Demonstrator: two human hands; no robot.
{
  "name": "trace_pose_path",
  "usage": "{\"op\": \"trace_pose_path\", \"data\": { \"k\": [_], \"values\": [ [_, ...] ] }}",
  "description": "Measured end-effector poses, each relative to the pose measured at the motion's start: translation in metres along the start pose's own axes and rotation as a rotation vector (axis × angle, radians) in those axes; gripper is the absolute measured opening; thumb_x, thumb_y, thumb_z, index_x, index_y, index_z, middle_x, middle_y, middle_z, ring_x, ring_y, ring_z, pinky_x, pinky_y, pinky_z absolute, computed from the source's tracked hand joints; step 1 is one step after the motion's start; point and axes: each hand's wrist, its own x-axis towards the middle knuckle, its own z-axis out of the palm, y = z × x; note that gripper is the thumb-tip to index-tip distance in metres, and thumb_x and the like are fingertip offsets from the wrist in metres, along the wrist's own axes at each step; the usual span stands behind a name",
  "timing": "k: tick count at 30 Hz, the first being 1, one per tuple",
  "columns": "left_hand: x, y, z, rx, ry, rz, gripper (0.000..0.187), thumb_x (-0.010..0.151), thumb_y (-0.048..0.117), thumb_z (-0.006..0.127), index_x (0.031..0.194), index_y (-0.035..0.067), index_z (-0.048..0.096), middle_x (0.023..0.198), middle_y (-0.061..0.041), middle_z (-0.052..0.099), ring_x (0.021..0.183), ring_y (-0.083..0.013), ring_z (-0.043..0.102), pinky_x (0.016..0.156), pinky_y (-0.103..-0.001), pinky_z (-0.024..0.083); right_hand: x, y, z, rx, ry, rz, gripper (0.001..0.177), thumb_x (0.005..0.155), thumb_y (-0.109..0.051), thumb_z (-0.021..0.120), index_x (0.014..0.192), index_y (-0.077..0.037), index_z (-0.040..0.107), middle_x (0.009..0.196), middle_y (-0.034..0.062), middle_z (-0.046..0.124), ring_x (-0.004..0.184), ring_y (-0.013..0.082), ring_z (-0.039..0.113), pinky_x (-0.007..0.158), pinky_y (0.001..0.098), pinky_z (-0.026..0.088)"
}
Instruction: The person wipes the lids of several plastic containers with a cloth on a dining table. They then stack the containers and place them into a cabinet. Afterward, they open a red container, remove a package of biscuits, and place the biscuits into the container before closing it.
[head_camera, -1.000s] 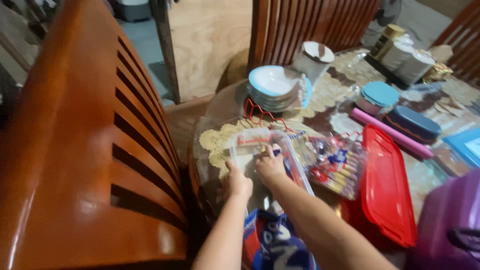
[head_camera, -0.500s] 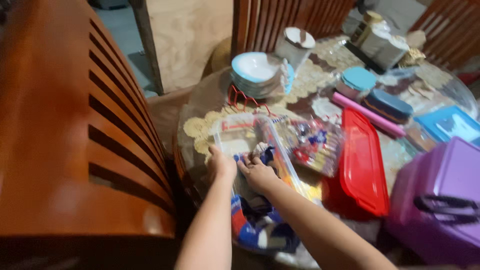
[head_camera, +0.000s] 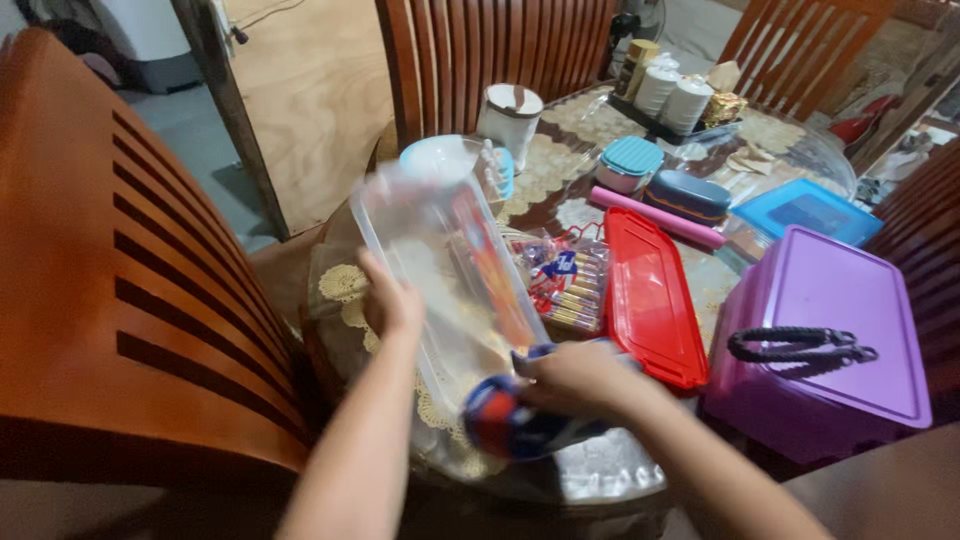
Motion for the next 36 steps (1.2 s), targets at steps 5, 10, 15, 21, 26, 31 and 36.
{"op": "trace_pose_path", "data": {
  "k": [5, 10, 15, 21, 26, 31, 36],
  "values": [
    [0.005, 0.085, -0.053, -0.011, 0.332, 0.600, 0.063, 0.089, -0.005, 0.053, 0.145, 0.015, 0.033, 0.152, -0.019, 0.047, 0.136, -0.0440, 0.052, 0.110, -0.056, 0.048, -0.028, 0.063, 0.004, 0.072, 0.155, 0.144, 0.046, 0.093, -0.057, 0.051, 0.099, -0.018, 0.074, 0.094, 0.0110, 0.076, 0.092, 0.0348, 0.073, 0.080, 0.0498, 0.058],
    [-0.028, 0.092, -0.045, 0.545, 0.235, 1.091, 0.042, 0.096, 0.004, 0.052, 0.134, 0.013, 0.039, 0.163, -0.011, 0.032, 0.139, -0.0494, 0.040, 0.103, -0.082, 0.036, -0.020, 0.070, 0.036, 0.141, 0.203, 0.107, 0.044, 0.092, -0.056, 0.055, 0.097, -0.016, 0.073, 0.094, 0.0139, 0.075, 0.092, 0.0361, 0.072, 0.080, 0.0513, 0.057],
    [-0.030, 0.083, -0.046, 0.649, 0.211, 1.346, 0.036, 0.100, 0.018, 0.054, 0.131, 0.013, 0.038, 0.163, -0.009, 0.035, 0.138, -0.0494, 0.042, 0.097, -0.082, 0.040, -0.022, 0.079, 0.044, 0.169, 0.299, 0.067, 0.045, 0.091, -0.057, 0.057, 0.092, -0.015, 0.072, 0.091, 0.0136, 0.074, 0.089, 0.0357, 0.072, 0.076, 0.0515, 0.057],
    [-0.015, 0.067, -0.049, 0.637, 0.149, 1.325, 0.040, 0.098, 0.021, 0.053, 0.136, 0.013, 0.042, 0.159, -0.008, 0.041, 0.132, -0.0468, 0.048, 0.086, -0.076, 0.047, -0.021, 0.088, 0.046, 0.135, 0.321, 0.112, 0.045, 0.094, -0.059, 0.053, 0.094, -0.017, 0.071, 0.087, 0.0139, 0.074, 0.084, 0.0360, 0.073, 0.074, 0.0515, 0.057],
    [-0.007, 0.070, -0.043, 0.542, -0.065, 0.970, 0.038, 0.096, 0.031, 0.054, 0.132, 0.016, 0.053, 0.145, -0.006, 0.056, 0.122, -0.0383, 0.060, 0.087, -0.062, 0.054, -0.020, 0.091, 0.045, 0.210, 0.357, 0.133, 0.043, 0.090, -0.059, 0.054, 0.098, -0.021, 0.074, 0.084, 0.0143, 0.074, 0.081, 0.0371, 0.072, 0.071, 0.0545, 0.056],
    [0.073, 0.053, -0.050, 0.306, 0.088, 0.684, 0.062, 0.081, 0.004, 0.068, 0.138, 0.021, 0.054, 0.130, -0.018, 0.064, 0.116, -0.0391, 0.065, 0.096, -0.050, 0.054, -0.026, 0.105, 0.040, 0.104, 0.302, 0.171, 0.048, 0.094, -0.061, 0.051, 0.094, -0.017, 0.072, 0.084, 0.0136, 0.074, 0.081, 0.0368, 0.073, 0.071, 0.0533, 0.058],
    [0.137, -0.045, -0.037, 0.022, 0.034, -0.002, 0.068, 0.077, -0.003, 0.069, 0.141, 0.010, 0.049, 0.132, -0.023, 0.062, 0.117, -0.0388, 0.064, 0.093, -0.053, 0.052, -0.023, 0.120, 0.062, 0.180, 0.402, 0.251, 0.040, 0.092, -0.054, 0.059, 0.107, -0.020, 0.071, 0.093, 0.0119, 0.074, 0.087, 0.0357, 0.073, 0.075, 0.0526, 0.058]
  ]
}}
